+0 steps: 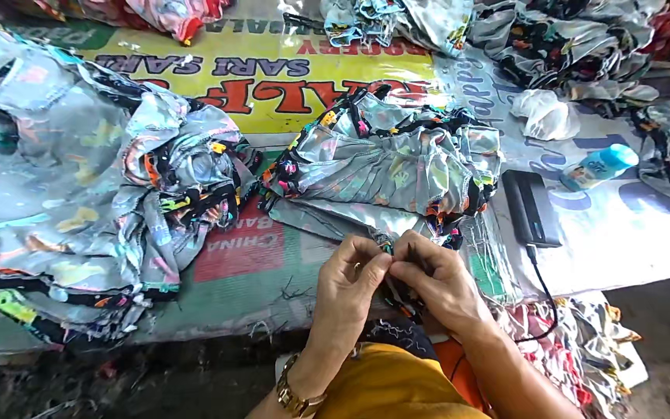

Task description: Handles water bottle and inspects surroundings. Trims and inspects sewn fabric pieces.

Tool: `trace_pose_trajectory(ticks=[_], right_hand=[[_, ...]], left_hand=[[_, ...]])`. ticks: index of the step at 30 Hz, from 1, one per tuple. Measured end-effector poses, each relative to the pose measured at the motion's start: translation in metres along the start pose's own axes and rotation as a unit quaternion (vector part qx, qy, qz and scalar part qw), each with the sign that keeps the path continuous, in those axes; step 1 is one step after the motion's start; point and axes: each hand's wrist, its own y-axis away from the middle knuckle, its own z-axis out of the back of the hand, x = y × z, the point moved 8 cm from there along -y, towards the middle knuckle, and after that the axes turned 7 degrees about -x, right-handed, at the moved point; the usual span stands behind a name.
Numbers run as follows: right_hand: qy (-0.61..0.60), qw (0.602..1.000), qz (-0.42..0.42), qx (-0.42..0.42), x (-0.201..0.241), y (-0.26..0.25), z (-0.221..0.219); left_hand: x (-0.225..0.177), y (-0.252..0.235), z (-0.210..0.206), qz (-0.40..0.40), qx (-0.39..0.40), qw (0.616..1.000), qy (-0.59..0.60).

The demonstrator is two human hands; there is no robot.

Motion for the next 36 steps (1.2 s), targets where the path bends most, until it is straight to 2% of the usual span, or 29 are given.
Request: trace_pose_trajectory(ticks=[2,5,9,13,18,24,27,29,31,34,36], right_hand=[[-0.04,0.999,-0.006,-0.002,-0.003,0.0,0.006],[-0.027,1.0,0.006,-0.005,-0.003,0.001,0.005],[-0.026,1.0,0.011,0.012,-0.001,0.003,-0.002],[-0.07,0.997,-0.021,-0.031,-0.007,0.003,0.004],[0.04,0.998,0.017,-0.045,0.0,0.0,-0.001],[0.045,0.998,0.009,-0.044,0.001,-0.003,0.006],[0.098,0.993,0.024,-0.057,0.0,-0.002,0.002],[0.214,0.974,0.056,-0.051,0.002,0.0,0.001],[0.357,0.923,0.127,-0.071,0.014,0.003,0.008],[0.441,0.87,0.191,-0.109,0.038,0.015,0.033],[0.462,0.851,0.233,-0.09,0.049,0.029,0.037]], left_hand=[[0.002,-0.001,0.005,0.012,-0.013,1.0,0.007],[0.004,-0.001,0.005,0.023,-0.026,0.999,0.007],[0.004,-0.001,0.001,0.027,-0.005,1.0,-0.01],[0.003,-0.001,0.005,0.016,-0.005,1.0,0.004],[0.002,0.0,0.006,-0.017,0.009,1.0,-0.018],[-0.004,0.004,0.007,-0.055,0.007,0.998,-0.04],[-0.005,0.005,0.0,-0.098,0.007,0.99,-0.104],[-0.007,0.007,-0.002,-0.133,0.001,0.98,-0.146],[-0.017,0.011,0.003,-0.196,-0.008,0.961,-0.196],[-0.041,0.021,0.019,-0.31,-0.007,0.903,-0.297],[-0.051,0.03,0.019,-0.379,0.04,0.848,-0.368]])
